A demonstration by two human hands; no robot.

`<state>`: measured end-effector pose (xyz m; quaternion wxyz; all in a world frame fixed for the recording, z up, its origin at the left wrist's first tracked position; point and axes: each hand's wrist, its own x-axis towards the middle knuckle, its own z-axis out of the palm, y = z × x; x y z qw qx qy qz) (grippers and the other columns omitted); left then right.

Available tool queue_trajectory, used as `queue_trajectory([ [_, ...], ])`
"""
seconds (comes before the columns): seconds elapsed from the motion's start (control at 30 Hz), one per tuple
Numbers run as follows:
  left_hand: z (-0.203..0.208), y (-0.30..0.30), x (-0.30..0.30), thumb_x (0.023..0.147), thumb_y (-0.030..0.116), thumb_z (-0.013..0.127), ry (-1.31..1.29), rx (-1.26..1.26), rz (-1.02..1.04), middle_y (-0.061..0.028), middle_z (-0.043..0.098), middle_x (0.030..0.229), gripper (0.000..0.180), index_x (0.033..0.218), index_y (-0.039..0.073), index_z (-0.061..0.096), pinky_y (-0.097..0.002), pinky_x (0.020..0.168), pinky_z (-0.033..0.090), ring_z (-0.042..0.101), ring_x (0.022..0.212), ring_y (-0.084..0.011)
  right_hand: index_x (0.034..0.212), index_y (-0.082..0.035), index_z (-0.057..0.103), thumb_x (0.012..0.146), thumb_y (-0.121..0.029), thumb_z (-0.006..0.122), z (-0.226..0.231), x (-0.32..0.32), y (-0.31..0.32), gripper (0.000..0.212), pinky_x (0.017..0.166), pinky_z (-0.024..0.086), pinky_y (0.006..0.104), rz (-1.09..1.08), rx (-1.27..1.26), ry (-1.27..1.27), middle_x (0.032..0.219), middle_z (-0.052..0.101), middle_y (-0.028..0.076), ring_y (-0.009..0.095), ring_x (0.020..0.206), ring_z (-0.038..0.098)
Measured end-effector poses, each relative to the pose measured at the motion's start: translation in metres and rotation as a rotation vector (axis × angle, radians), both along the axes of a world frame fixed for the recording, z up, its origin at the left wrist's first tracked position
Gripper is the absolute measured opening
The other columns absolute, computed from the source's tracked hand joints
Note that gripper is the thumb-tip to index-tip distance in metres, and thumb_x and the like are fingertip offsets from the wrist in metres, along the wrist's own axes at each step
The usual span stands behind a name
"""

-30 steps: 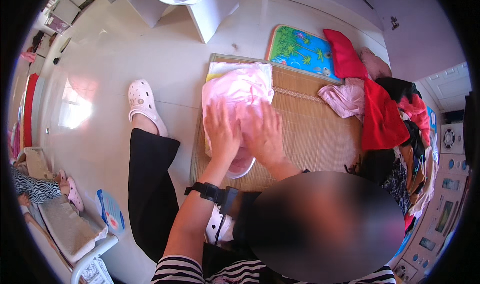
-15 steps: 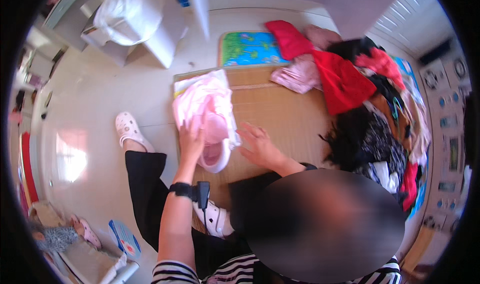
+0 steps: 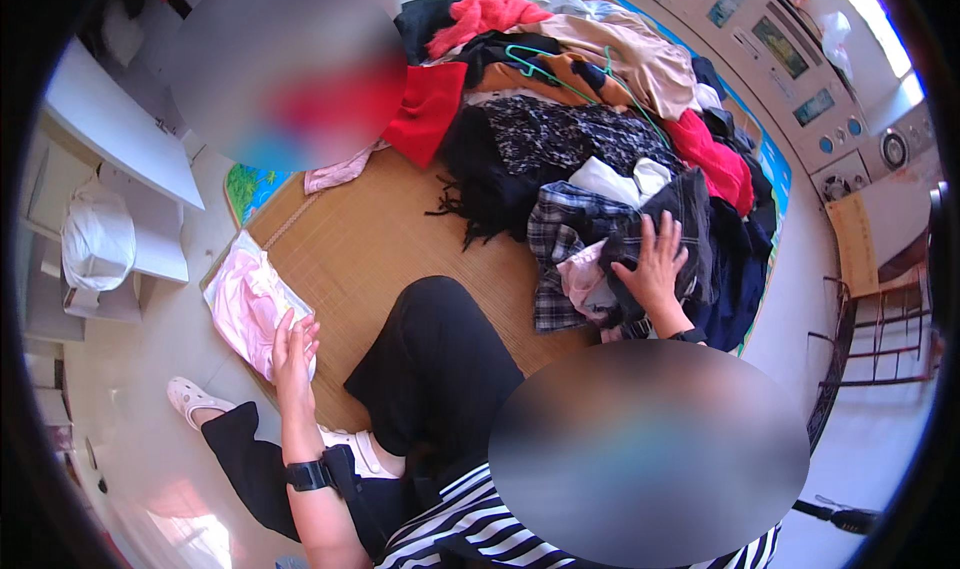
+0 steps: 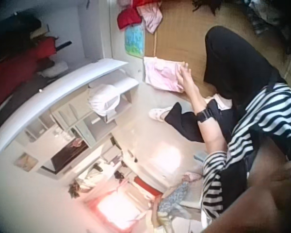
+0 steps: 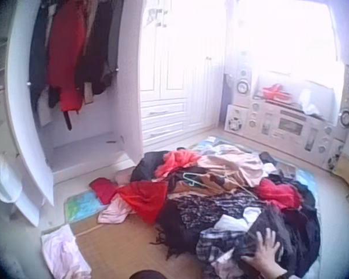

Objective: The person is sitting on the floor folding various items of laundry from a pile.

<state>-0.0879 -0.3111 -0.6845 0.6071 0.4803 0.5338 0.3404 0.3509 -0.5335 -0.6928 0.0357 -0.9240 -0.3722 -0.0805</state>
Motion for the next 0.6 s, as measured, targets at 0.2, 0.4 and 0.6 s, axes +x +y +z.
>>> queue_trajectory([
  [0.2, 0.022, -0.030, 0.030, 0.088, 0.024, 0.044, -0.014, 0.010, -0.005, -0.0092, 0.053, 0.104, 0.039, 0.121, 0.004, 0.040, -0.0256, 0.080, 0.040, 0.052, 0.093, -0.0146, 0.124, -0.009, 0.032, 0.057, -0.035, 0.072, -0.010, 0.001, -0.009, 0.082, 0.089, 0.029, 0.0541, -0.070, 0.256, 0.085, 0.132, 0.018, 0.022, 0.039, 0.123, 0.017],
  [0.4, 0.051, -0.032, 0.017, 0.089, 0.020, 0.042, 0.000, 0.119, -0.020, -0.0082, 0.056, 0.097, 0.031, 0.114, 0.002, 0.046, -0.0234, 0.078, 0.041, 0.054, 0.090, -0.0126, 0.092, -0.005, 0.054, 0.069, -0.008, 0.058, 0.242, -0.174, 0.070, 0.023, 0.066, 0.045, 0.0289, 1.533, 0.602, 0.773, 0.085, 0.060, 0.008, 0.017, 0.077, 0.056],
  [0.6, 0.068, -0.037, -0.016, 0.088, 0.021, 0.045, -0.017, 0.215, 0.160, -0.0059, 0.058, 0.092, 0.029, 0.109, 0.003, 0.049, -0.0231, 0.075, 0.041, 0.055, 0.086, -0.0106, 0.088, -0.011, 0.055, 0.077, -0.018, 0.052, 0.312, -0.234, 0.052, 0.013, 0.058, 0.044, 0.0313, 1.688, 0.555, 0.250, 0.072, 0.058, 0.000, 0.013, 0.062, 0.056],
])
